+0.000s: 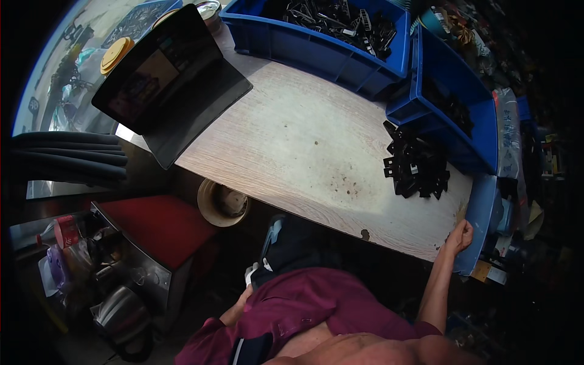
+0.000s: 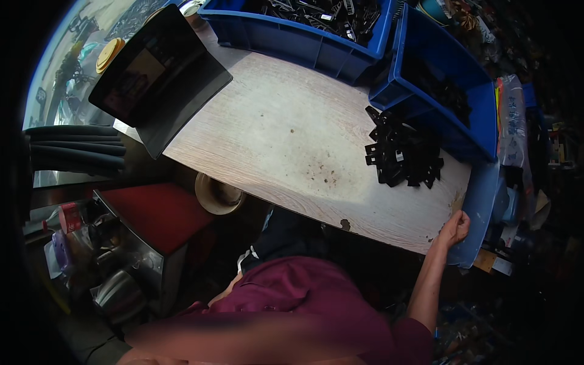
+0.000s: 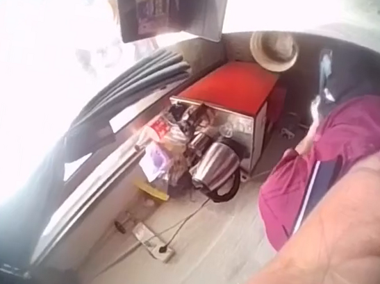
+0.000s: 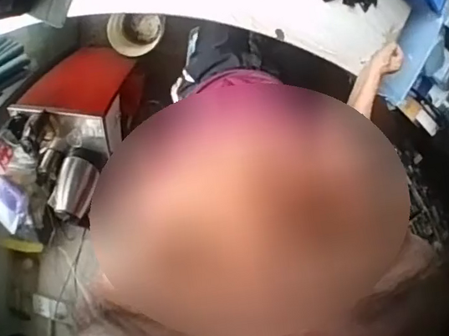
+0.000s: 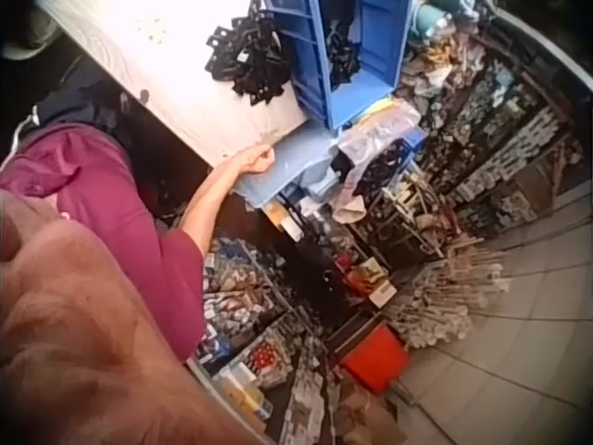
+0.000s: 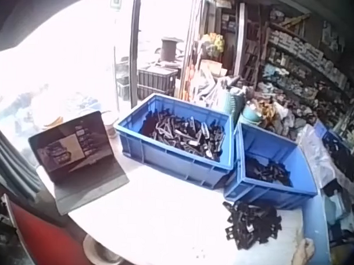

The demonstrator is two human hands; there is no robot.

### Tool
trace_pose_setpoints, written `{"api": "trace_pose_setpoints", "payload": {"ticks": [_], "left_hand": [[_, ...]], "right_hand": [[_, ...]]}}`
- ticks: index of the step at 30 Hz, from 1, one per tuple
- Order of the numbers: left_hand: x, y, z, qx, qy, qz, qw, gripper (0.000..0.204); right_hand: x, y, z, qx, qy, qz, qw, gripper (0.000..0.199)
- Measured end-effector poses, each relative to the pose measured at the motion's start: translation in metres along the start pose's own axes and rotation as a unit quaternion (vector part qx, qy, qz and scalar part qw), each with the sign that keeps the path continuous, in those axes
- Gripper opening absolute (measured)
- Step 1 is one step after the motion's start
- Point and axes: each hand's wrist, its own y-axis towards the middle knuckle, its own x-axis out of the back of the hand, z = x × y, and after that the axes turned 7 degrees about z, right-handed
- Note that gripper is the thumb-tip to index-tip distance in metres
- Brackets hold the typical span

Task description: Inspecting and sorting small black plastic components at a workbench.

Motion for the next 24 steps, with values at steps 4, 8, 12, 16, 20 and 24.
{"api": "trace_pose_setpoints", "payload": {"ticks": [4,8,12,16,20,24], "left_hand": [[0.034,-0.099,-0.276,-0.298,-0.018,-0.030,0.954,0.035],[0.063,-0.149,-0.430,-0.653,0.001,0.052,0.755,0.032],[0.053,-0.143,-0.571,-0.788,0.128,-0.038,0.600,0.048],[0.020,-0.097,-0.682,-0.757,0.321,-0.104,0.559,0.062],[-0.015,-0.052,-0.757,-0.635,0.522,-0.056,0.567,0.086],[-0.055,-0.031,-0.794,-0.547,0.600,0.063,0.581,0.098]], "right_hand": [[-0.010,-0.001,0.000,0.010,0.008,0.006,1.000,0.035],[-0.012,0.001,-0.005,0.011,0.028,0.008,1.000,0.034],[-0.004,-0.005,-0.006,0.007,0.032,-0.003,0.999,0.032],[-0.012,-0.003,-0.011,0.018,0.030,-0.001,0.999,0.030],[-0.013,-0.005,-0.004,0.012,0.050,-0.004,0.999,0.029],[-0.007,-0.007,-0.005,0.014,0.053,0.003,0.998,0.026]]}}
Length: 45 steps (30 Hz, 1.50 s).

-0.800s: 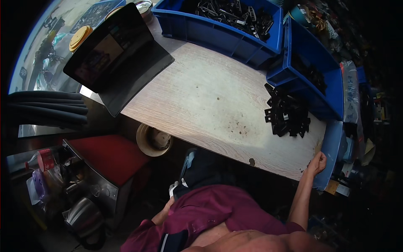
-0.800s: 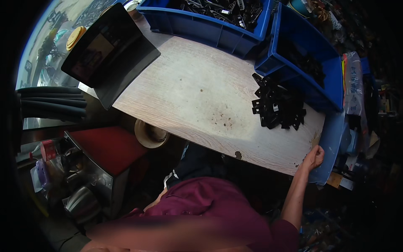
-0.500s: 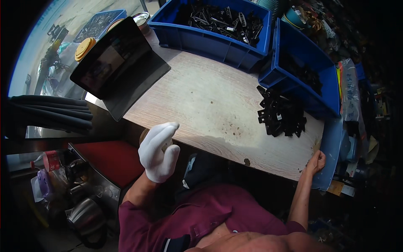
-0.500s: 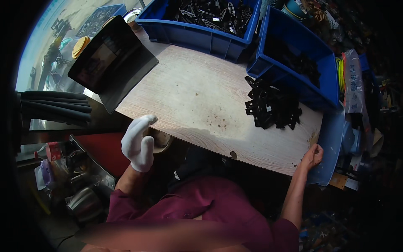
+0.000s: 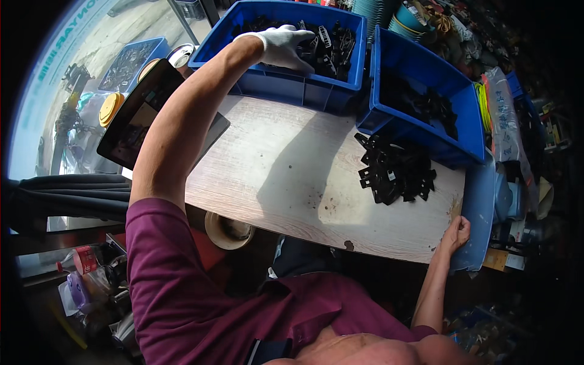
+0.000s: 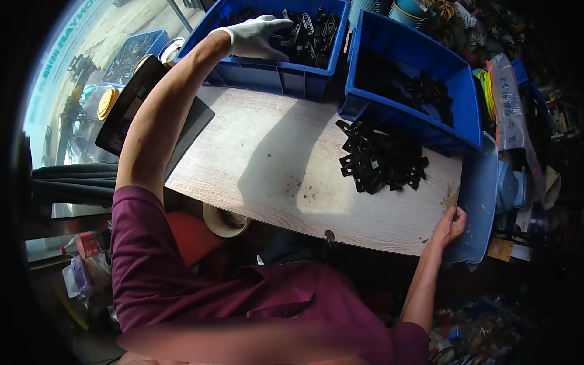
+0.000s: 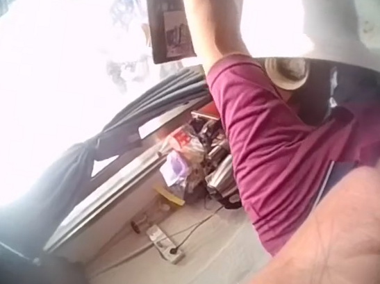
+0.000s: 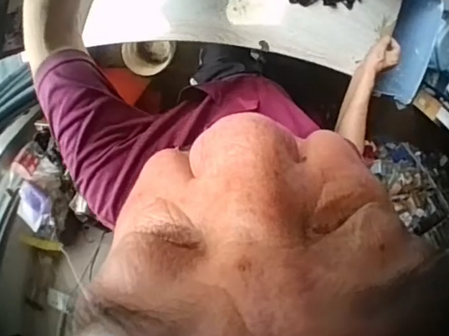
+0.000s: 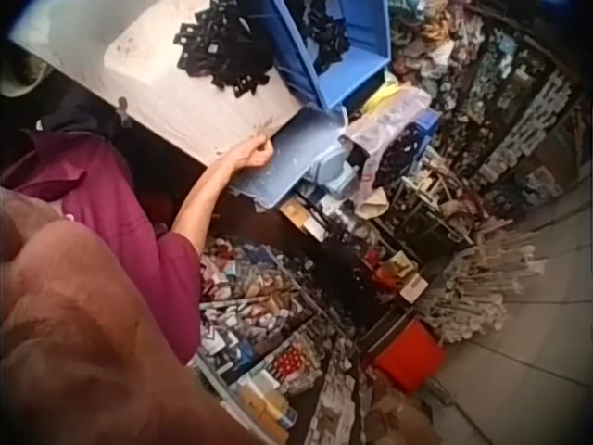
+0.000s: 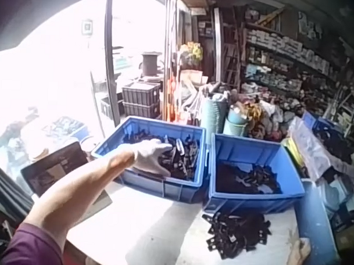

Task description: Inspecting and sorting small black plastic components at a workbench.

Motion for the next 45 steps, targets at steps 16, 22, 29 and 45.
{"api": "trace_pose_setpoints", "payload": {"ticks": [16,22,29,45], "left_hand": [[0.013,0.012,-0.011,0.034,0.109,0.054,0.992,0.078],[0.009,0.021,0.019,0.023,0.102,0.030,0.994,0.076],[0.016,0.022,0.004,-0.026,0.044,0.006,0.999,0.062],[-0.004,0.032,0.016,-0.053,0.077,-0.001,0.996,0.050]], "right_hand": [[0.002,-0.003,0.002,-0.012,0.015,-0.010,1.000,0.026],[-0.002,-0.001,0.005,-0.010,0.016,-0.006,1.000,0.026],[0.000,0.001,-0.006,0.000,0.022,-0.014,1.000,0.024],[0.000,0.002,-0.002,-0.014,-0.004,-0.001,1.000,0.026]]}}
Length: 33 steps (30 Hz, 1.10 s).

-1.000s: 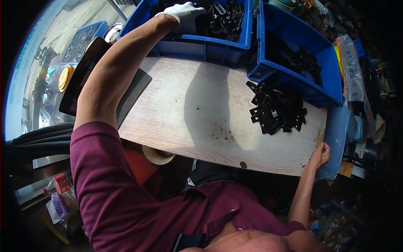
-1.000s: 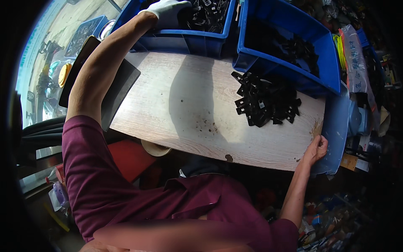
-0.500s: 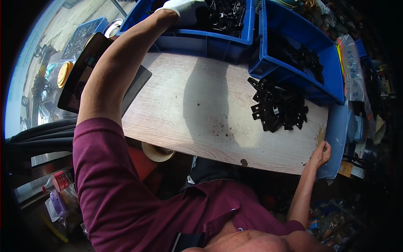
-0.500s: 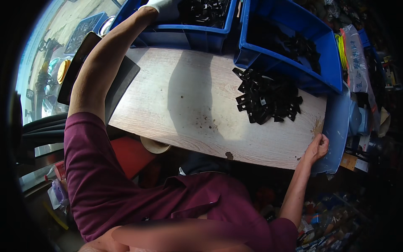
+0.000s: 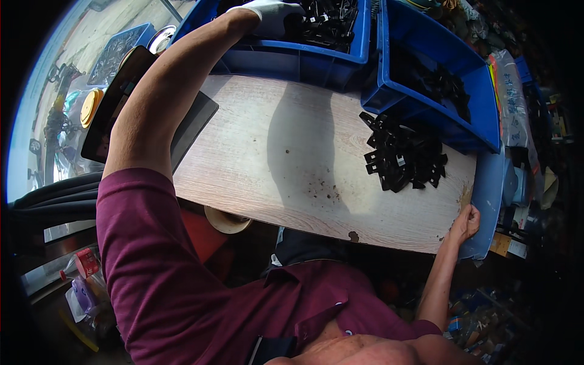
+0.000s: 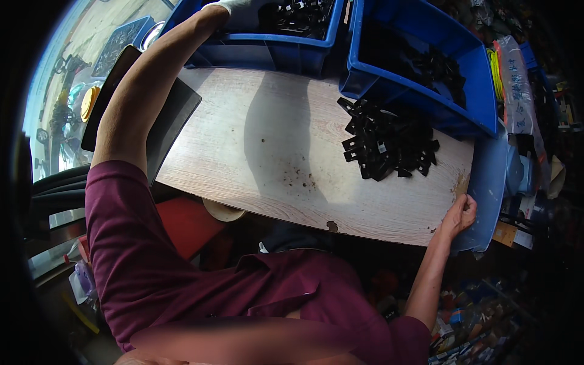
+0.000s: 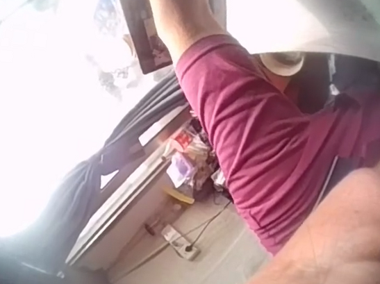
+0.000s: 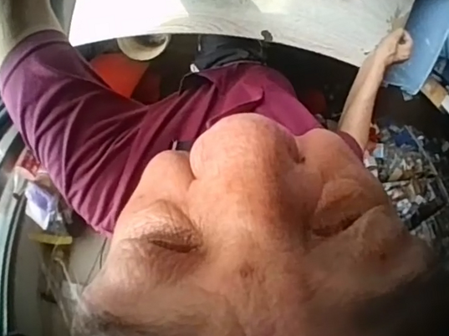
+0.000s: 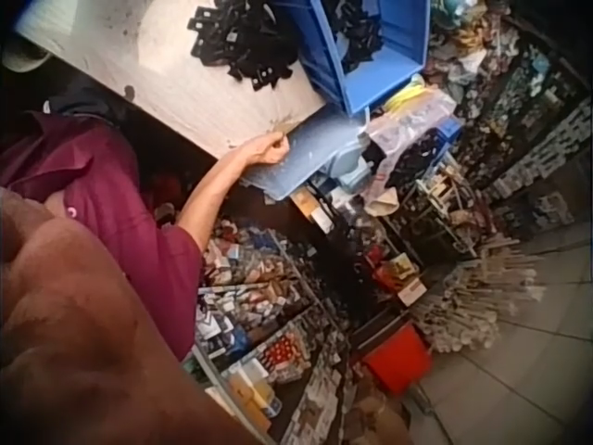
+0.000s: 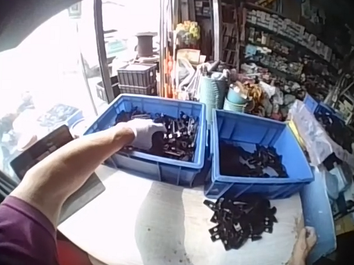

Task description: Inspecting and sorting small black plastic components at a workbench.

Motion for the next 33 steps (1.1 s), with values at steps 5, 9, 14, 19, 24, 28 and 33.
{"api": "trace_pose_setpoints", "payload": {"ticks": [5,9,14,19,24,28,33], "left_hand": [[-0.007,0.006,0.018,-0.032,-0.046,-0.060,0.997,0.047],[-0.008,0.007,0.024,-0.043,-0.054,-0.095,0.993,0.046],[0.000,0.004,0.016,0.001,-0.088,-0.125,0.988,0.042],[0.000,-0.010,0.032,-0.126,-0.236,-0.200,0.943,0.046],[0.015,-0.012,0.019,0.040,-0.207,-0.198,0.957,0.055],[0.028,-0.027,0.005,0.062,-0.332,-0.274,0.901,0.048],[0.044,-0.054,-0.015,0.084,-0.343,-0.325,0.878,0.043]], "right_hand": [[0.001,0.000,0.004,0.007,0.007,-0.005,1.000,0.026],[0.000,0.001,-0.001,0.007,-0.003,0.000,1.000,0.026],[0.000,0.001,-0.004,0.014,0.016,-0.007,1.000,0.025],[-0.003,-0.001,0.000,0.026,0.030,-0.017,0.999,0.025],[-0.005,-0.002,0.005,0.017,0.037,-0.019,0.999,0.024],[-0.005,-0.003,0.008,0.017,0.040,-0.017,0.999,0.024],[-0.005,-0.003,0.008,0.014,0.048,-0.013,0.999,0.023]]}}
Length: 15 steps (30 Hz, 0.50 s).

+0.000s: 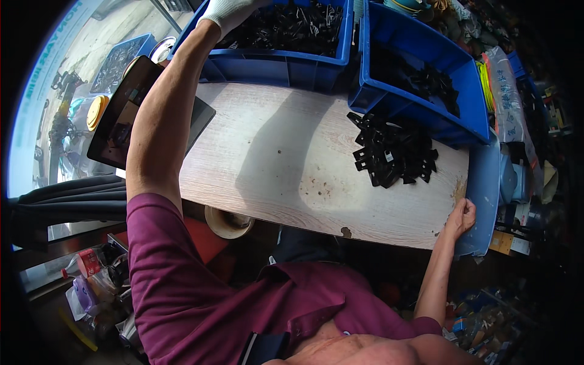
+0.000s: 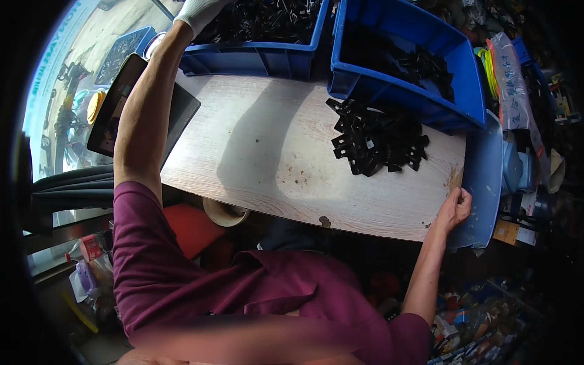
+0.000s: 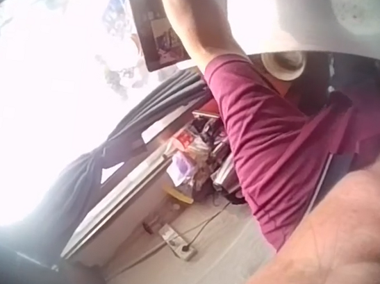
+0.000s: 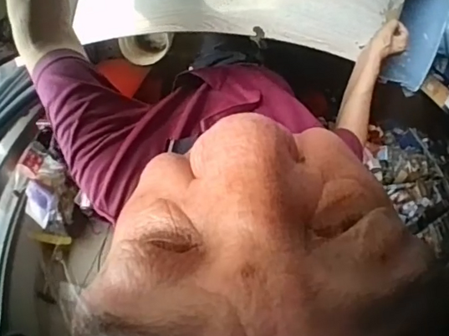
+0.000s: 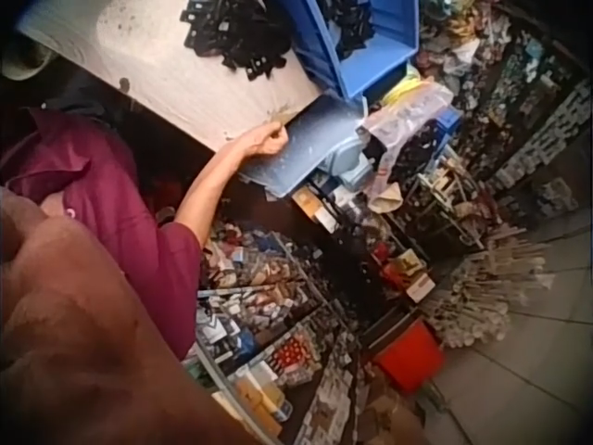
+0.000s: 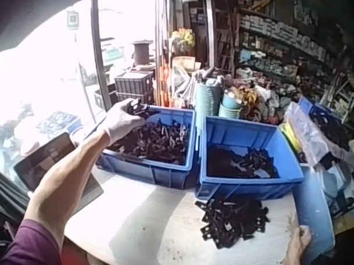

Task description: Inspecting and sorting small black plastic components at a workbench.

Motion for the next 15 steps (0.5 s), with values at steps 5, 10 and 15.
{"api": "trace_pose_setpoints", "payload": {"ticks": [5,10,15], "left_hand": [[0.004,-0.044,-0.032,-0.028,-0.083,-0.070,0.994,0.026],[-0.011,-0.117,-0.057,-0.026,-0.031,-0.133,0.990,0.033],[-0.050,-0.176,0.012,-0.130,0.037,-0.130,0.982,0.040]], "right_hand": [[0.000,0.000,0.002,-0.001,-0.001,0.004,1.000,0.023],[0.004,0.000,0.004,-0.012,-0.022,-0.004,1.000,0.024],[0.002,0.003,0.006,0.000,-0.030,0.002,1.000,0.024]]}}
